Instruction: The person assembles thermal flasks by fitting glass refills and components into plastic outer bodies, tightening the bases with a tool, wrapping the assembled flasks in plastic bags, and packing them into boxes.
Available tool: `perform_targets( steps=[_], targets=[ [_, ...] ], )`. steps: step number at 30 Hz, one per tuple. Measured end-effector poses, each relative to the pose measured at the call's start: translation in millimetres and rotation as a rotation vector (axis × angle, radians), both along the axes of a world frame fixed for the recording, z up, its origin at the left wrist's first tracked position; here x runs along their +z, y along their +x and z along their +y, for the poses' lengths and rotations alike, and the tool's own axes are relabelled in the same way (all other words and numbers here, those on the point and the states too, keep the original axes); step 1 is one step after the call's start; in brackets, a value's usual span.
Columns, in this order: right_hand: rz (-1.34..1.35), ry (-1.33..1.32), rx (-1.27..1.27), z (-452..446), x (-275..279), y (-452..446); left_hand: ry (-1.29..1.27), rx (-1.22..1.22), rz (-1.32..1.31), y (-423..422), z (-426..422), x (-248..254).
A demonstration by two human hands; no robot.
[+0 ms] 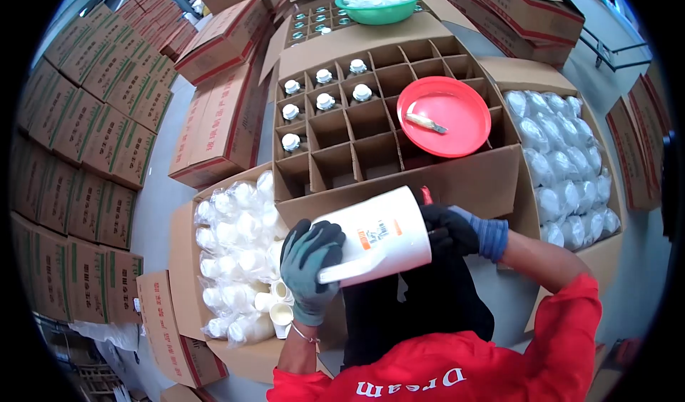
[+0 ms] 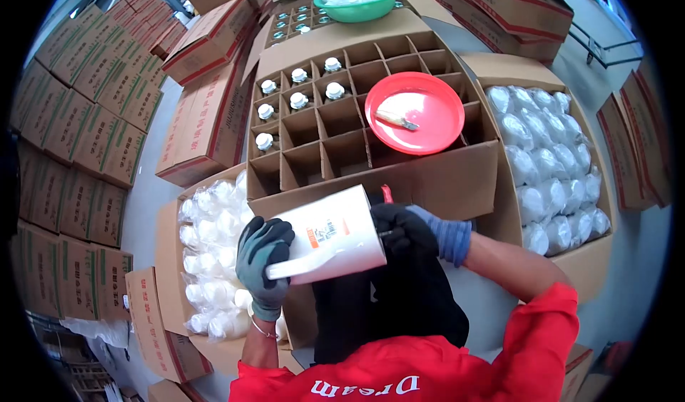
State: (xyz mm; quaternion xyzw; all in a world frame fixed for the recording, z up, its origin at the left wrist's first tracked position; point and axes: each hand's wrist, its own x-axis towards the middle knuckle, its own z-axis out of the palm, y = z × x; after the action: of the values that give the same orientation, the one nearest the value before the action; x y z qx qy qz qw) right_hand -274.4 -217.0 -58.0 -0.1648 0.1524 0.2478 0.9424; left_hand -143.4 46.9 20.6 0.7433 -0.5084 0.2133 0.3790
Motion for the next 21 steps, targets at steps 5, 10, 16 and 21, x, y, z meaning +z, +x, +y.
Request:
perform_targets(
  steps=[5, 10, 16, 21],
  targets=[
    [-0.018, -0.487, -0.137, -0.5, 36.6, -6.0, 0.004, -0.093, -0.046, 18.4, -8.7, 12.3],
    [-0.583, -1.111, -0.48, -24.1, 76.2, -6.5, -0.101, -0.004, 0.754, 57.5, 4.1, -6.3],
    [-1.447, -2.01, -0.149, -19.9, 122.9, -4.3, 0.008, 0.046, 0.891, 54.2, -0.9, -20.1],
    [-0.932, -1.678, -0.171, -10.0, 107.3, -11.9, -0.103, -0.048, 0.639, 46.4, -6.6, -26.9]
  ],
)
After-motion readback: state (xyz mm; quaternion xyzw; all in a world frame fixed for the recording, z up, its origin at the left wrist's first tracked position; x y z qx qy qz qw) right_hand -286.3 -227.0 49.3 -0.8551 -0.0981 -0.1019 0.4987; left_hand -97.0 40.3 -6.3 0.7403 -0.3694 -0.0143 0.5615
